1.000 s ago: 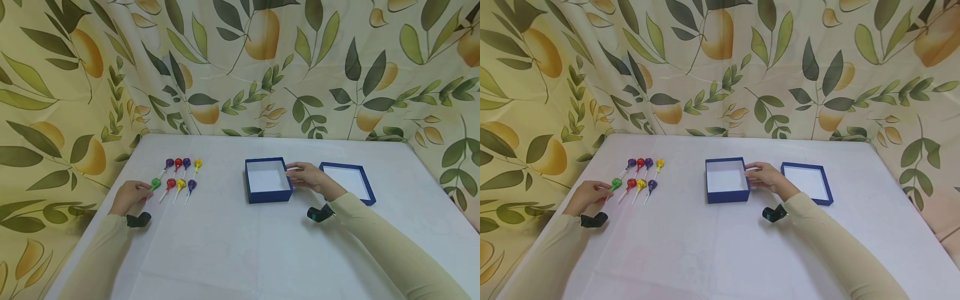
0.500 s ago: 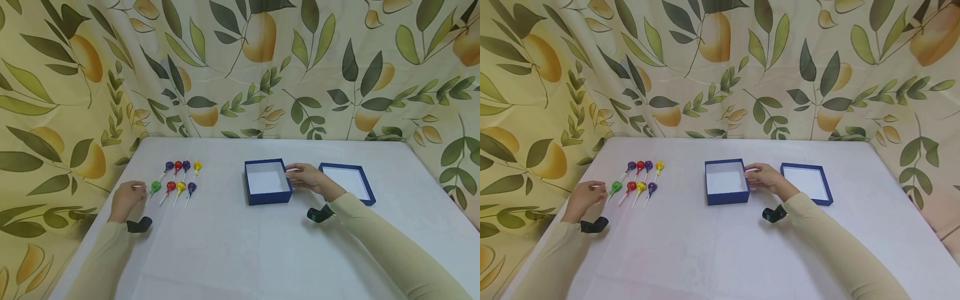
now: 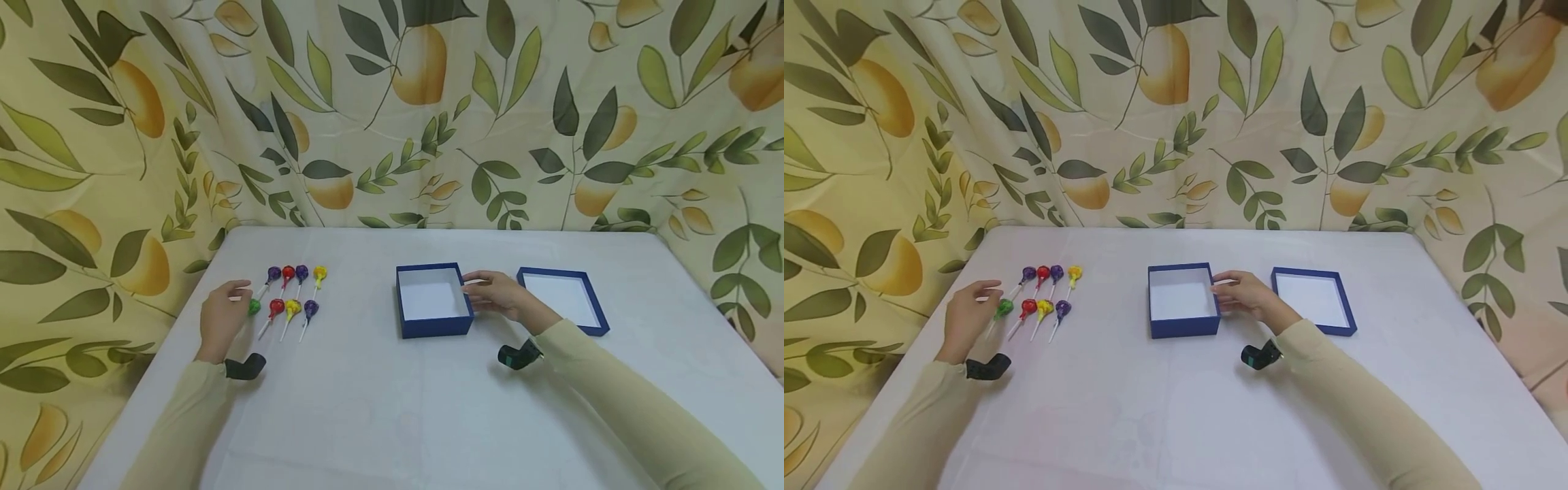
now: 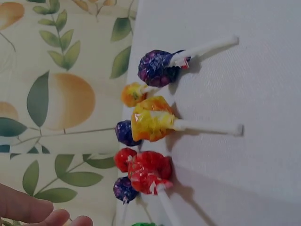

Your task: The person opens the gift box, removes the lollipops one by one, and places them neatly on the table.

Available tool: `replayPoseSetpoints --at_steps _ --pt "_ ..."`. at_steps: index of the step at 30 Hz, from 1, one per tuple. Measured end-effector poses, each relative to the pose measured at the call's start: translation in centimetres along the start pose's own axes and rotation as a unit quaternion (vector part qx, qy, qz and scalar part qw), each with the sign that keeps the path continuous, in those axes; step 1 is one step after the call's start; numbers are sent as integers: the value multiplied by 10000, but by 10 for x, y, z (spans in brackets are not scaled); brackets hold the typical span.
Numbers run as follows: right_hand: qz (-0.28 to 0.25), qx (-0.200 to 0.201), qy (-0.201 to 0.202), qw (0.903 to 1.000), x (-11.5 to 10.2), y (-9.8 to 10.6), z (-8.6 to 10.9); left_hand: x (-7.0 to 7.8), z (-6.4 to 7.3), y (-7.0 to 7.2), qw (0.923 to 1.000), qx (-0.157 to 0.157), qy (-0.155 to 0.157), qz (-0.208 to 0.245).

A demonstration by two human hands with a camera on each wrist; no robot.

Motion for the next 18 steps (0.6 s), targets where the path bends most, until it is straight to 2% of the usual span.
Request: replayPoseSetpoints --at_steps 6,11,14,18 --pt "-46 129 -14 9999 -3 -6 4 5 2 -6 9999 -40 12 133" --pt "-107 156 -11 9998 -3 -8 8 18 7 -21 9990 -404 -63 162" --pt "-137 138 19 9998 -2 -6 10 37 13 -32 9966 -641 -482 195" --pt "-73 242 88 9996 -1 0 12 76 28 -41 9865 -710 -1476 49"
Point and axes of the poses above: each hand's wrist, its own z-axis away from the middle knuckle, its own y-axis out of the back of the hand, x = y × z, the point moved 8 cm from there along -z, towards the middle knuckle, and after that the axes turned 13 degrees about y, right-handed, at the moved point
